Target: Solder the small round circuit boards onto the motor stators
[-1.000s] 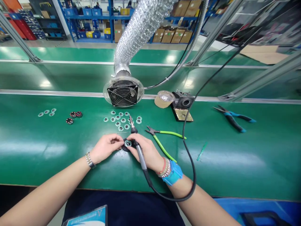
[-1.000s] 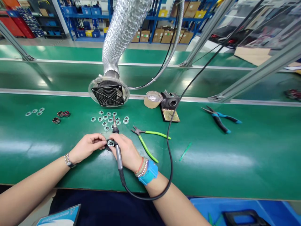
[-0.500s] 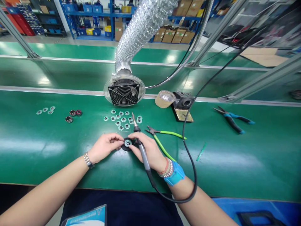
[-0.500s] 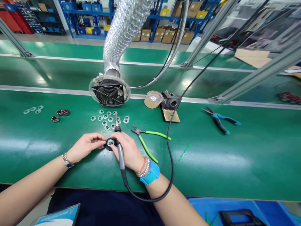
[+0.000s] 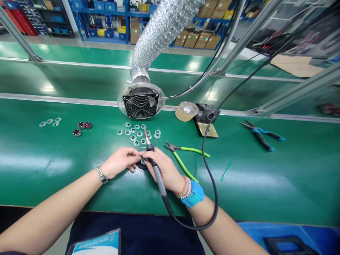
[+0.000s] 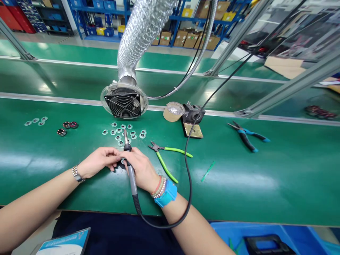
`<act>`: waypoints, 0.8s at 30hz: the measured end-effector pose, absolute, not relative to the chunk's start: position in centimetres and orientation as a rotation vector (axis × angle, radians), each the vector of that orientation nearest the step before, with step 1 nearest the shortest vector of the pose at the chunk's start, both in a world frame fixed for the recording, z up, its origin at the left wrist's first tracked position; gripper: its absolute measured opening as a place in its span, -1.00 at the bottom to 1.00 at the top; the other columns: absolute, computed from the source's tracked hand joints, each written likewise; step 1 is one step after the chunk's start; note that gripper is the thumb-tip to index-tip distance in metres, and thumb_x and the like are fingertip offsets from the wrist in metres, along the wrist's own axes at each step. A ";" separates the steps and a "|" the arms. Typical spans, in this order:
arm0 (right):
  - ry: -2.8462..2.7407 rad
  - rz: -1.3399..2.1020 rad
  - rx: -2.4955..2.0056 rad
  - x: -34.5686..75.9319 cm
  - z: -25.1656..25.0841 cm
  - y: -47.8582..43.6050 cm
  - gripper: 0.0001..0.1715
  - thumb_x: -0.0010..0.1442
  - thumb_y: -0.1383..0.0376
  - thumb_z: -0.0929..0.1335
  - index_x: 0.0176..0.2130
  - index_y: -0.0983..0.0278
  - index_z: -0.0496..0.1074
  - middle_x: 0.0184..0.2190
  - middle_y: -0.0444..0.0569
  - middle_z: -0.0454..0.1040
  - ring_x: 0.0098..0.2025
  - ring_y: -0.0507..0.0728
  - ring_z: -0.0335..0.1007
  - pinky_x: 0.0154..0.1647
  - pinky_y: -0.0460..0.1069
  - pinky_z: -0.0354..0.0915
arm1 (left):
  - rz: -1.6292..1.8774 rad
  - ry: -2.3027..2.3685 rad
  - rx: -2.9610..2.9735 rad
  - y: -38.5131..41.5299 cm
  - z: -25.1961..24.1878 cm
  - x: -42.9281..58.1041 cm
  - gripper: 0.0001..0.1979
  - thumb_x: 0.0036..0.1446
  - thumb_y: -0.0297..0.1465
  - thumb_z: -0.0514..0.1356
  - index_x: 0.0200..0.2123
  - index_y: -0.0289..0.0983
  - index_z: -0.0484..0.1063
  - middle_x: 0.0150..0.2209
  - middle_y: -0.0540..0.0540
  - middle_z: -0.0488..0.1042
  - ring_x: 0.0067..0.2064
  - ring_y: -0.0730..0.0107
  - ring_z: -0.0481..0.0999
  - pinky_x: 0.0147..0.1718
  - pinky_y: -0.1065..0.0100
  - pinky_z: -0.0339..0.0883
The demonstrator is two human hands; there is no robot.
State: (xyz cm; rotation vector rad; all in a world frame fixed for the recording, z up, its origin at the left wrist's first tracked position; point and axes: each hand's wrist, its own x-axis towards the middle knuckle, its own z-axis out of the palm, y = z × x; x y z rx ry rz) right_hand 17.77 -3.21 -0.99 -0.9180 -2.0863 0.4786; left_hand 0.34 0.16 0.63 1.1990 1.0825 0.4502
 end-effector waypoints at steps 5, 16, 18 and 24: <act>-2.094 0.439 -0.974 18.0 -1.0 -3.3 -0.68 0.14 0.49 0.21 -0.11 0.23 0.27 -0.25 -0.01 0.42 -0.24 0.11 0.27 -0.25 0.02 0.32 | 0.467 1.071 1.181 0.2 0.5 0.3 -0.83 -0.03 -0.33 0.20 -0.46 -0.35 0.34 -0.57 0.07 0.33 -0.60 0.63 0.35 -0.57 0.53 0.29; -2.083 0.424 -0.957 17.9 -0.8 -3.5 -0.72 0.13 0.51 0.22 -0.15 0.27 0.29 -0.30 -0.01 0.42 -0.27 0.10 0.26 -0.27 0.01 0.31 | 0.517 1.093 1.176 -0.3 0.5 0.3 -0.80 0.00 -0.31 0.18 -0.44 -0.36 0.33 -0.57 0.04 0.35 -0.57 0.58 0.37 -0.53 0.49 0.30; -2.086 0.428 -0.957 17.9 -0.8 -3.5 -0.72 0.13 0.51 0.22 -0.15 0.28 0.29 -0.31 0.00 0.42 -0.27 0.10 0.25 -0.27 0.01 0.31 | 0.512 1.093 1.179 -0.3 0.4 0.3 -0.81 0.01 -0.31 0.16 -0.43 -0.35 0.32 -0.57 0.05 0.35 -0.56 0.58 0.37 -0.52 0.49 0.29; -2.031 0.389 -0.949 17.8 -0.1 -3.8 -0.76 0.12 0.50 0.24 -0.20 0.27 0.33 -0.35 -0.01 0.43 -0.29 0.09 0.27 -0.28 0.01 0.32 | 0.497 1.080 1.235 -0.3 0.0 0.5 -0.81 0.07 -0.30 0.11 -0.41 -0.33 0.29 -0.57 0.06 0.34 -0.55 0.58 0.36 -0.52 0.49 0.27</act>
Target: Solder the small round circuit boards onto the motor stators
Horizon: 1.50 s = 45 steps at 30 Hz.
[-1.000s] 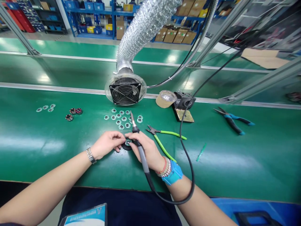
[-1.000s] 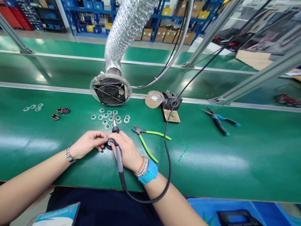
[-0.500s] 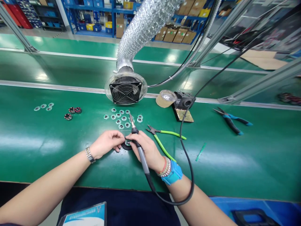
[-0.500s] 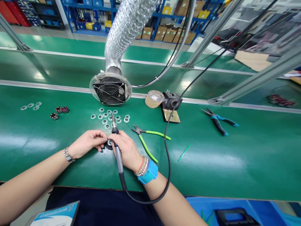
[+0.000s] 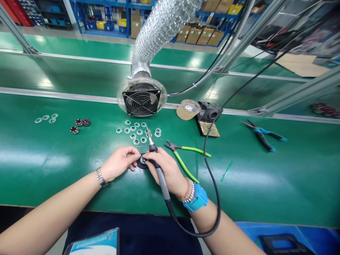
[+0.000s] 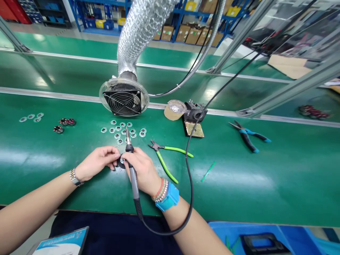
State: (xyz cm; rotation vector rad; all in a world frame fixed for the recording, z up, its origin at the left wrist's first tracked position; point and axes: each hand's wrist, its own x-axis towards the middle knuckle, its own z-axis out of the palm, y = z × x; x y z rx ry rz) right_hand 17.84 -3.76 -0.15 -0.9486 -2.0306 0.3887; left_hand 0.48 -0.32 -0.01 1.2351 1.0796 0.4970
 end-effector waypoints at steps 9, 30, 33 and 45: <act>-1.856 0.305 -1.018 19.8 2.3 -5.8 -0.59 0.10 0.46 0.32 -0.03 0.24 0.31 -0.48 -0.09 0.38 -0.47 0.03 0.30 -0.44 -0.06 0.29 | 0.518 1.070 1.374 -0.4 -0.4 0.2 -0.80 0.07 -0.28 0.10 -0.41 -0.33 0.31 -0.44 0.03 0.30 -0.52 0.57 0.39 -0.51 0.45 0.32; -1.920 0.578 -1.053 20.0 2.4 -6.3 -0.81 0.04 0.48 0.28 -0.30 0.33 0.42 -0.60 -0.06 0.35 -0.54 0.05 0.24 -0.52 -0.02 0.18 | 0.493 1.090 1.390 -0.4 -0.5 0.2 -0.80 0.08 -0.29 0.08 -0.45 -0.33 0.31 -0.37 0.01 0.28 -0.53 0.62 0.39 -0.51 0.48 0.35; -1.925 0.578 -1.057 19.9 2.4 -6.3 -0.81 0.04 0.47 0.28 -0.30 0.32 0.42 -0.60 -0.07 0.34 -0.54 0.05 0.24 -0.52 -0.03 0.18 | 0.489 1.096 1.393 -0.4 -0.4 0.3 -0.80 0.07 -0.30 0.08 -0.45 -0.33 0.31 -0.37 0.01 0.27 -0.54 0.62 0.39 -0.52 0.48 0.35; -1.931 0.574 -1.076 19.8 2.6 -6.2 -0.81 0.05 0.46 0.28 -0.30 0.29 0.42 -0.59 -0.07 0.36 -0.55 0.04 0.24 -0.55 -0.03 0.18 | 0.497 1.098 1.380 -0.4 -0.3 0.3 -0.81 0.07 -0.31 0.09 -0.45 -0.33 0.31 -0.39 0.00 0.28 -0.53 0.60 0.40 -0.52 0.47 0.35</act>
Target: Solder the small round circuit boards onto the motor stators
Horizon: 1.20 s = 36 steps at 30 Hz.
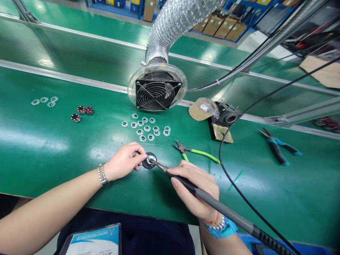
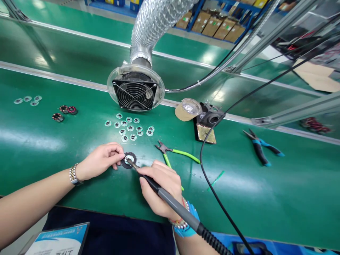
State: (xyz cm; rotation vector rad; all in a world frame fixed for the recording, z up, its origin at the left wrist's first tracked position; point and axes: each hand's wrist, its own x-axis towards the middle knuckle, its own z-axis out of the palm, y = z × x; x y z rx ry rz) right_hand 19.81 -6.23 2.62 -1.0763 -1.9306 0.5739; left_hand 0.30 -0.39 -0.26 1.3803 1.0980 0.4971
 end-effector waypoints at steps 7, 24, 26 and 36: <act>-1.924 0.588 -1.054 19.7 2.8 -6.1 -0.80 0.03 0.48 0.28 -0.30 0.31 0.43 -0.59 -0.06 0.36 -0.56 0.04 0.23 -0.56 -0.04 0.18 | 0.489 1.098 1.385 -0.4 -0.2 0.3 -0.81 0.07 -0.31 0.08 -0.46 -0.33 0.30 -0.39 0.01 0.28 -0.54 0.60 0.40 -0.52 0.48 0.34; -1.824 0.435 -1.079 20.1 2.6 -6.3 -0.75 0.02 0.48 0.30 -0.27 0.24 0.42 -0.55 -0.09 0.40 -0.51 0.07 0.32 -0.46 0.01 0.29 | 0.484 1.119 1.397 -0.4 -0.1 0.3 -0.81 0.07 -0.30 0.08 -0.46 -0.33 0.31 -0.40 0.00 0.31 -0.54 0.58 0.41 -0.53 0.47 0.33; -1.805 0.369 -1.113 20.3 2.1 -6.4 -0.72 0.03 0.45 0.32 -0.21 0.22 0.42 -0.50 -0.09 0.43 -0.47 0.09 0.37 -0.41 0.01 0.32 | 0.481 1.123 1.398 -0.4 -0.1 0.3 -0.81 0.06 -0.30 0.09 -0.46 -0.32 0.31 -0.42 0.00 0.31 -0.54 0.58 0.40 -0.53 0.47 0.33; -1.935 0.478 -1.230 17.7 -0.2 -5.2 -0.65 0.07 0.42 0.35 -0.11 0.25 0.30 -0.27 -0.01 0.44 -0.28 0.09 0.39 -0.23 -0.01 0.37 | 0.480 1.112 1.402 -0.3 -0.2 0.4 -0.82 0.08 -0.31 0.08 -0.43 -0.32 0.30 -0.47 0.02 0.31 -0.55 0.58 0.38 -0.53 0.48 0.32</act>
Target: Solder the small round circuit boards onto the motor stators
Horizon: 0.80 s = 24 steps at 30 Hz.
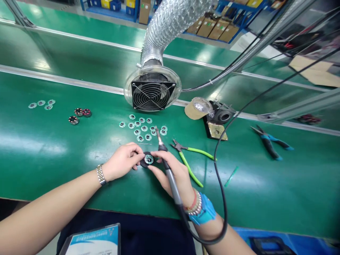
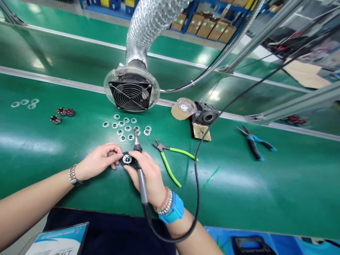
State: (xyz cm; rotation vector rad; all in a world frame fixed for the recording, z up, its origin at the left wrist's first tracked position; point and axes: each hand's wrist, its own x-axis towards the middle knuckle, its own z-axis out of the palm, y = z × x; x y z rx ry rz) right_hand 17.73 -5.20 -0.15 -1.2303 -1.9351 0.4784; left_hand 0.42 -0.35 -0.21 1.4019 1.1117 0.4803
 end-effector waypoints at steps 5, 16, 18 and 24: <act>-1.919 0.504 -1.241 17.1 -1.2 -4.7 -0.66 0.10 0.42 0.31 -0.09 0.23 0.26 -0.26 -0.02 0.44 -0.26 0.09 0.40 -0.21 0.00 0.38 | 0.460 1.100 1.335 -0.1 0.2 0.4 -0.82 0.07 -0.30 0.09 -0.37 -0.32 0.31 -0.51 0.03 0.35 -0.56 0.58 0.38 -0.53 0.48 0.31; -1.867 0.547 -1.244 17.2 -1.7 -4.7 -0.61 0.08 0.42 0.33 -0.07 0.22 0.23 -0.24 -0.03 0.43 -0.24 0.08 0.41 -0.18 -0.01 0.38 | 0.359 1.047 1.187 1.7 0.6 0.9 -0.85 -0.04 -0.36 0.20 -0.43 -0.35 0.37 -0.56 0.05 0.36 -0.61 0.64 0.33 -0.58 0.54 0.25; -1.867 0.548 -1.244 17.2 -1.7 -4.7 -0.61 0.08 0.42 0.33 -0.08 0.22 0.23 -0.24 -0.03 0.43 -0.25 0.08 0.41 -0.18 -0.01 0.38 | 0.331 1.009 1.219 1.8 0.5 0.7 -0.82 -0.06 -0.33 0.22 -0.43 -0.34 0.36 -0.51 0.03 0.39 -0.60 0.65 0.34 -0.57 0.54 0.25; -1.926 0.462 -1.203 17.3 -1.4 -4.7 -0.55 0.08 0.43 0.34 -0.03 0.24 0.22 -0.19 0.02 0.42 -0.24 0.10 0.36 -0.18 0.03 0.37 | 0.279 0.923 1.258 2.4 0.2 0.3 -0.74 -0.08 -0.23 0.23 -0.45 -0.32 0.34 -0.50 0.05 0.37 -0.57 0.60 0.38 -0.55 0.50 0.28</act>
